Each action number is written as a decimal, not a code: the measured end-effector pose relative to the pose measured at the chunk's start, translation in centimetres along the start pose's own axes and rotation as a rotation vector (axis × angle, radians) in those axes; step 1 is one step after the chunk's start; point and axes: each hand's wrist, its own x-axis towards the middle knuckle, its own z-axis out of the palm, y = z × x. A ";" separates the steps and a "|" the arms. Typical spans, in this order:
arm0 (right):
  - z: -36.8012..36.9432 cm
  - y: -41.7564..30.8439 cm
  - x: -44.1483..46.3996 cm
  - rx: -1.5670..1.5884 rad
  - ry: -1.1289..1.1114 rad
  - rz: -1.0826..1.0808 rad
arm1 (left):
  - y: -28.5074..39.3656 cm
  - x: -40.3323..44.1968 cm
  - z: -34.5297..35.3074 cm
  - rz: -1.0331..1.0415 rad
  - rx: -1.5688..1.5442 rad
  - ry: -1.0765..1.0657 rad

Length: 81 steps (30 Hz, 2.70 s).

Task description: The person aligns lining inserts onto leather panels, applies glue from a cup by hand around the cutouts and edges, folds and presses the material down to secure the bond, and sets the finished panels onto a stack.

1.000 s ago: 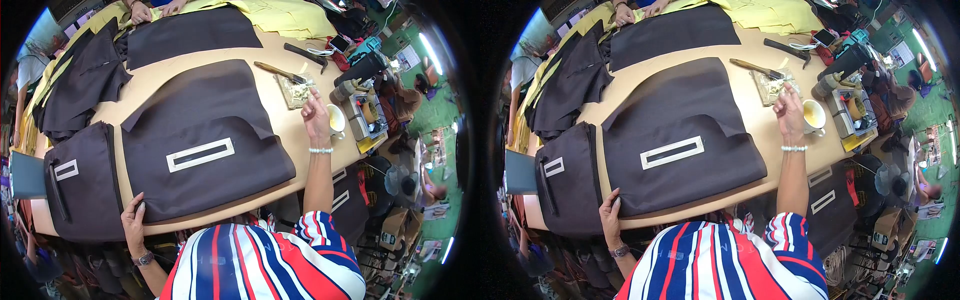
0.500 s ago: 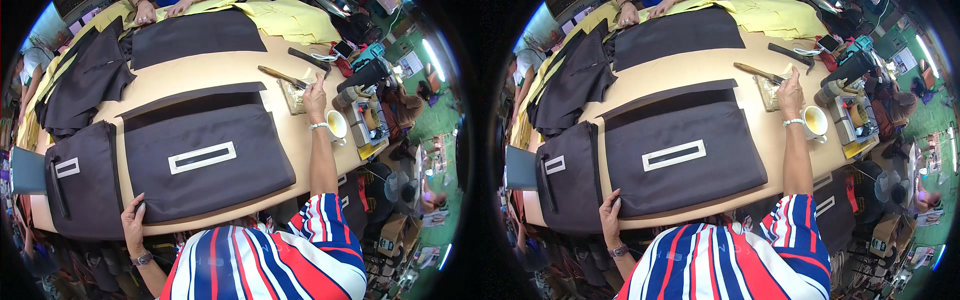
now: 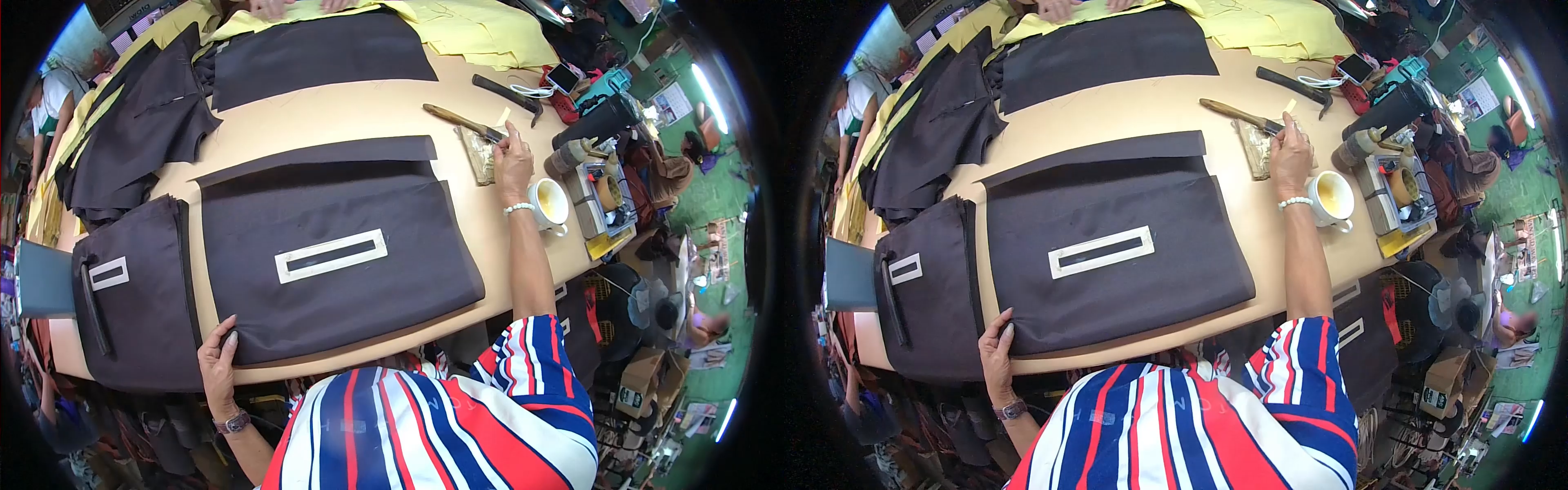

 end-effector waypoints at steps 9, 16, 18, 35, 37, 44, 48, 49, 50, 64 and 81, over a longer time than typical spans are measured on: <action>0.7 -0.2 -0.7 -0.207 0.061 0.251 | 0.3 -0.1 0.1 -0.016 -0.025 -0.009; -0.2 -0.3 -0.3 0.049 -0.073 0.371 | 0.1 0.0 0.0 -0.018 -0.015 -0.004; -0.3 0.7 0.3 0.114 -0.105 0.393 | 0.1 0.0 0.0 -0.017 -0.016 0.003; -1.8 2.3 3.0 0.231 -0.444 0.611 | -0.2 0.0 -0.2 -0.003 -0.049 -0.045; -2.5 1.1 3.2 0.297 -0.410 0.689 | -0.2 0.0 -0.4 0.003 -0.051 -0.047; -1.8 2.0 2.6 0.129 0.013 0.501 | 0.5 -0.2 0.0 0.009 -0.032 -0.044; -3.0 -0.1 1.0 0.267 0.067 0.260 | 0.8 -0.3 0.1 0.004 -0.024 -0.032; -3.5 -1.6 0.0 0.342 0.000 0.238 | 0.5 -0.2 0.0 0.004 -0.017 -0.031; -4.0 -3.9 -1.3 0.416 -0.068 0.215 | 0.1 0.0 -0.2 0.004 -0.010 -0.030; -1.2 -18.2 -7.1 0.306 -0.218 -0.743 | 3.3 5.3 1.1 0.062 0.215 -0.020; 4.5 -21.5 -0.9 0.554 -0.564 -0.530 | 2.2 8.9 1.0 0.112 0.132 -0.064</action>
